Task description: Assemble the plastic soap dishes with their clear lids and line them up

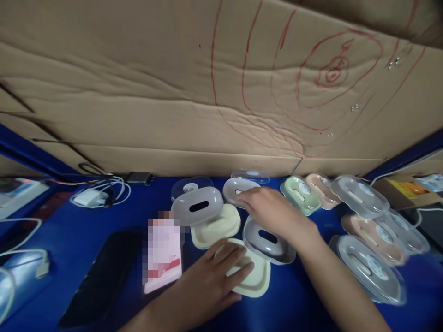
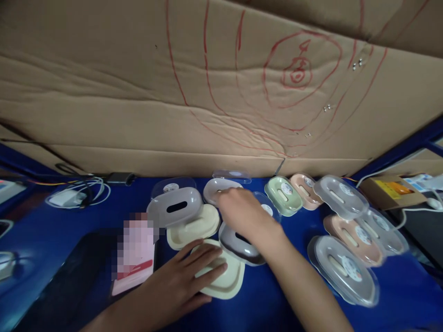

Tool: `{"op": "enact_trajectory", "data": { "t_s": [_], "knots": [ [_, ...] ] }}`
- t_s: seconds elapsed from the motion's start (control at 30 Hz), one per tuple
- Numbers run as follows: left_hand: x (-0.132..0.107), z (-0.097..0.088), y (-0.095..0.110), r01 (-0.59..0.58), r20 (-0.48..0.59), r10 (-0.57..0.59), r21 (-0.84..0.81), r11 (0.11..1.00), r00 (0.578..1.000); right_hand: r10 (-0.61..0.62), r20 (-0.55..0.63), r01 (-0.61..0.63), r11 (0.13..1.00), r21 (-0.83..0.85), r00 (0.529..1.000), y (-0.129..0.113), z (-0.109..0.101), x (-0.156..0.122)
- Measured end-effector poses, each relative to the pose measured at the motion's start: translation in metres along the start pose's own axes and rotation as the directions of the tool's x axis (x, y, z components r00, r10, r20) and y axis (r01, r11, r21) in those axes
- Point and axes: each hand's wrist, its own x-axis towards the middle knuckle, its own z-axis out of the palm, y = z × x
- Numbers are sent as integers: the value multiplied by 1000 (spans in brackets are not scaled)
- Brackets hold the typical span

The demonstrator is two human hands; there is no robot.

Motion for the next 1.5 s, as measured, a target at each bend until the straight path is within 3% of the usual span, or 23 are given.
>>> {"op": "enact_trajectory", "data": {
  "t_s": [0.1, 0.2, 0.4, 0.57, 0.7, 0.8, 0.9, 0.93, 1.0, 1.07, 1.13, 1.33, 1.4, 1.5],
  "knots": [
    [0, 1, -2, -2, -3, 2, 5, 1000, 1000, 22, 73, -20, 999, -27, 997, -10, 23, 12],
    [-1, 1, -2, -12, -16, 12, 27, 1000, 1000, 35, 82, -34, 999, -5, 996, 2, 33, 22],
    [0, 2, -1, -1, -41, 3, 72, 997, 999, -6, 24, 2, 989, 148, 1000, 28, 10, 14],
    [-3, 10, -15, 163, -211, -123, 184, 969, 970, -4, -151, 52, 948, 314, 989, 35, -4, 0],
    [-4, 6, -26, 307, -342, -215, 244, 920, 915, 57, -177, -11, 968, 250, 983, 26, -1, 0],
    [-2, -1, -21, 259, -387, -164, 208, 943, 907, 61, -200, -31, 989, 147, 978, 28, -7, -1],
    [1, -3, -10, 180, -377, -109, 160, 971, 920, 238, -320, -239, 970, 36, 917, 51, -22, -12],
    [2, -3, -7, 159, -361, -95, 152, 975, 928, 341, -317, -357, 934, 6, 885, 62, -26, -17],
    [4, -1, -3, 129, -313, -79, 143, 981, 946, 548, -196, -567, 821, -59, 813, 86, -30, -27],
    [4, 1, -3, 116, -276, -75, 135, 984, 958, 672, -21, -669, 733, -124, 740, 104, -25, -33],
    [4, 3, -4, 108, -255, -73, 127, 986, 964, 710, 41, -697, 700, -154, 703, 113, -13, -32],
    [5, 1, -5, 88, -250, -52, 133, 987, 967, 723, -24, -718, 680, -150, 690, 110, 23, -11],
    [5, 1, -5, 81, -259, -50, 110, 991, 965, 706, -23, -702, 701, -128, 708, 112, 23, -10],
    [3, -2, -6, 115, -326, -109, -2, 993, 939, 660, -16, -659, 747, -87, 751, 118, 7, -20]
  ]
}}
